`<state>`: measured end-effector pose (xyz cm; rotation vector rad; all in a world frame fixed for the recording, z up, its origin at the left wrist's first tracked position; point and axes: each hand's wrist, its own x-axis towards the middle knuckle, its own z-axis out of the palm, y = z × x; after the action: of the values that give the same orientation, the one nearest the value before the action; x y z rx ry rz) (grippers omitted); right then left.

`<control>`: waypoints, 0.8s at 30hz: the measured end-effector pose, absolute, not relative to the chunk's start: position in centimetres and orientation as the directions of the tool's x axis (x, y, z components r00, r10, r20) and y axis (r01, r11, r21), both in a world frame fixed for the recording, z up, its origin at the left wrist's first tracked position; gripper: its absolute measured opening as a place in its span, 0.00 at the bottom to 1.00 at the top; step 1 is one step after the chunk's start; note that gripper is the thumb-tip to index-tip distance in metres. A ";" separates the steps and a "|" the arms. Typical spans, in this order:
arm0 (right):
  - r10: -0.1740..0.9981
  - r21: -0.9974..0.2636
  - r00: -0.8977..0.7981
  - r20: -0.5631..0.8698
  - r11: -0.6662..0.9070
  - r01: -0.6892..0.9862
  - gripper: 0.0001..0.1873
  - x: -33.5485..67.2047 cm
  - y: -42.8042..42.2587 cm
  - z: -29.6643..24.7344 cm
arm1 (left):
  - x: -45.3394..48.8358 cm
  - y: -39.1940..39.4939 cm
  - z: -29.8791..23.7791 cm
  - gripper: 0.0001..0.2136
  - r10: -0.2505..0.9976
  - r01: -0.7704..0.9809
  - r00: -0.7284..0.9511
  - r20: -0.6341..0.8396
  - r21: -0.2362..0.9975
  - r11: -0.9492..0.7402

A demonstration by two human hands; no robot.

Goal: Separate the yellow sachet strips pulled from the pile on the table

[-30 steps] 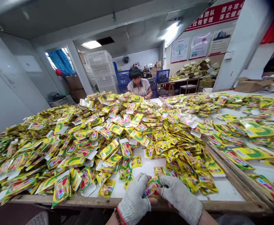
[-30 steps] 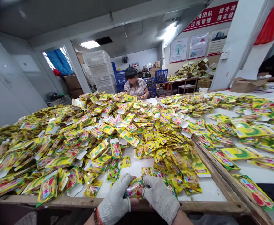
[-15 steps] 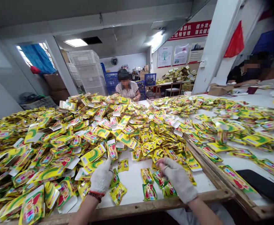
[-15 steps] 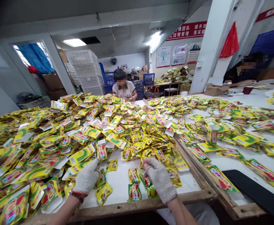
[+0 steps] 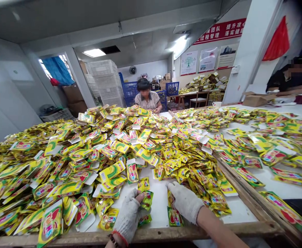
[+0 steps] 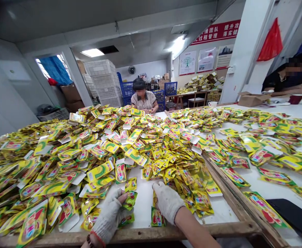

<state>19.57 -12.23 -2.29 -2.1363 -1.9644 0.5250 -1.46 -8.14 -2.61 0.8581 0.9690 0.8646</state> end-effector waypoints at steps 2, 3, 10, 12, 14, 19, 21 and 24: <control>0.988 -0.380 0.078 -0.135 -0.124 0.917 0.23 19.7 -11.9 -1.8 | -1.5 -8.1 -2.6 0.16 0.910 -0.180 0.295 -0.291 0.919 0.352; 0.987 -0.389 0.094 -0.133 -0.139 0.911 0.22 19.9 -11.7 -1.6 | -1.6 -8.1 -2.6 0.15 0.924 -0.145 0.280 -0.261 0.940 0.310; 0.984 -0.602 0.165 -0.069 -0.173 0.779 0.08 20.5 -12.3 -0.5 | -2.3 -8.3 -1.7 0.19 0.979 -0.136 0.193 -0.070 0.986 0.097; 0.976 -0.806 0.189 -0.105 -0.195 0.559 0.09 19.3 -13.2 -0.5 | -1.6 -8.7 -1.7 0.19 0.980 -0.125 0.165 -0.113 0.983 0.134; 0.969 -0.947 0.180 -0.170 -0.211 0.241 0.15 17.4 -13.8 -0.7 | -0.6 -9.2 -1.9 0.17 0.986 -0.139 0.109 -0.123 0.981 0.138; 0.934 -0.972 0.335 -0.124 -0.183 0.150 0.15 13.5 -13.8 -1.8 | 1.8 -11.2 -2.2 0.17 0.973 -0.450 0.157 -0.169 0.865 0.222; 0.914 -0.958 0.406 -0.001 -0.118 0.262 0.13 13.1 -13.6 -2.1 | 2.3 -11.9 -2.0 0.19 0.954 -0.588 0.208 -0.215 0.752 0.298; 0.905 -0.910 0.420 0.067 -0.117 0.397 0.11 13.4 -13.6 -2.5 | 2.6 -12.4 -1.4 0.22 0.930 -0.636 0.196 -0.312 0.682 0.362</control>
<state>13.41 -13.58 -2.47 -1.7072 -1.1424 0.6567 2.58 -12.40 -1.42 0.4532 0.7778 1.1504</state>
